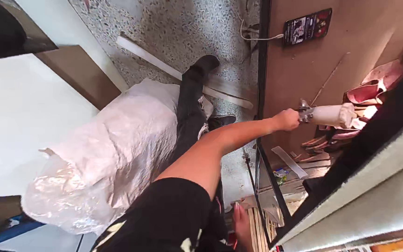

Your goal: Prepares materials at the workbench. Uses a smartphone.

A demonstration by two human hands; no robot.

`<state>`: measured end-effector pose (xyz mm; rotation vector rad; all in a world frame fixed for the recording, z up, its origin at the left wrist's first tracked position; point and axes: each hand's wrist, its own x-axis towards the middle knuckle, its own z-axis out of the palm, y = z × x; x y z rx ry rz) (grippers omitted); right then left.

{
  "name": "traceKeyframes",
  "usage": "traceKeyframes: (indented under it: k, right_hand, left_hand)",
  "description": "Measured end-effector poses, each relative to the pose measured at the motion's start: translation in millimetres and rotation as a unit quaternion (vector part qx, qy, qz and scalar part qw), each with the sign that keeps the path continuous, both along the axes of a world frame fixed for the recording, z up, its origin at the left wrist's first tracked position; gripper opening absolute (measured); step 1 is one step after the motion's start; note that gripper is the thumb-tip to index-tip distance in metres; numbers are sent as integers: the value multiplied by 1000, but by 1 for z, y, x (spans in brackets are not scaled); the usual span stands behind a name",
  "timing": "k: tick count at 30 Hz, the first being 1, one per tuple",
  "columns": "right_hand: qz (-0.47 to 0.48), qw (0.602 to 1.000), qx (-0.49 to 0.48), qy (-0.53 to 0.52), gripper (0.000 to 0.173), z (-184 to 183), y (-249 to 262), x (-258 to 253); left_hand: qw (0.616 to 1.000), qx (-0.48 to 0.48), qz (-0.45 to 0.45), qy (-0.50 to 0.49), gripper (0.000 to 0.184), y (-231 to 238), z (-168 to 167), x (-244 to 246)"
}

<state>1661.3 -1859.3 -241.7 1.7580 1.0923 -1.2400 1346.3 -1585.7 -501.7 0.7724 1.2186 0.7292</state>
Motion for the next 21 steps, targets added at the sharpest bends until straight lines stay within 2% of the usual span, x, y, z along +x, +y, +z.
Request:
traceKeyframes:
  k: [2, 5, 8, 11, 13, 15, 16, 18, 19, 21]
  right_hand:
    - [4, 999, 1, -52, 41, 17, -11, 16]
    - [8, 993, -3, -118, 41, 33, -4, -1]
    - [53, 993, 24, -100, 35, 34, 13, -21]
    - [33, 997, 28, -66, 31, 21, 25, -38]
    - [22, 999, 14, -45, 28, 13, 42, -79]
    - [23, 994, -44, -96, 25, 11, 70, -143]
    - [36, 994, -50, -88, 25, 11, 68, -143]
    - [87, 996, -9, 4, 28, 13, 37, -76]
    - [98, 995, -10, 5, 30, 12, 26, -50]
    - [100, 994, -17, -26, 31, 10, 23, -34]
  left_hand:
    - [997, 40, -45, 46, 31, 37, -20, 17]
    - [980, 95, -52, 166, 30, 74, -40, 37]
    - [954, 162, -56, 248, 34, 93, -59, 46]
    - [942, 189, -66, 268, 35, 100, -71, 50]
    - [945, 180, -52, 267, 35, 101, -73, 50]
    - [944, 185, -14, 272, 34, 99, -71, 49]
    - [941, 193, 4, 278, 31, 98, -71, 48]
    - [937, 195, 28, 289, 25, 90, -68, 45]
    - [934, 193, 39, 297, 26, 84, -64, 39]
    - [922, 187, 95, 327, 46, 63, -55, 15]
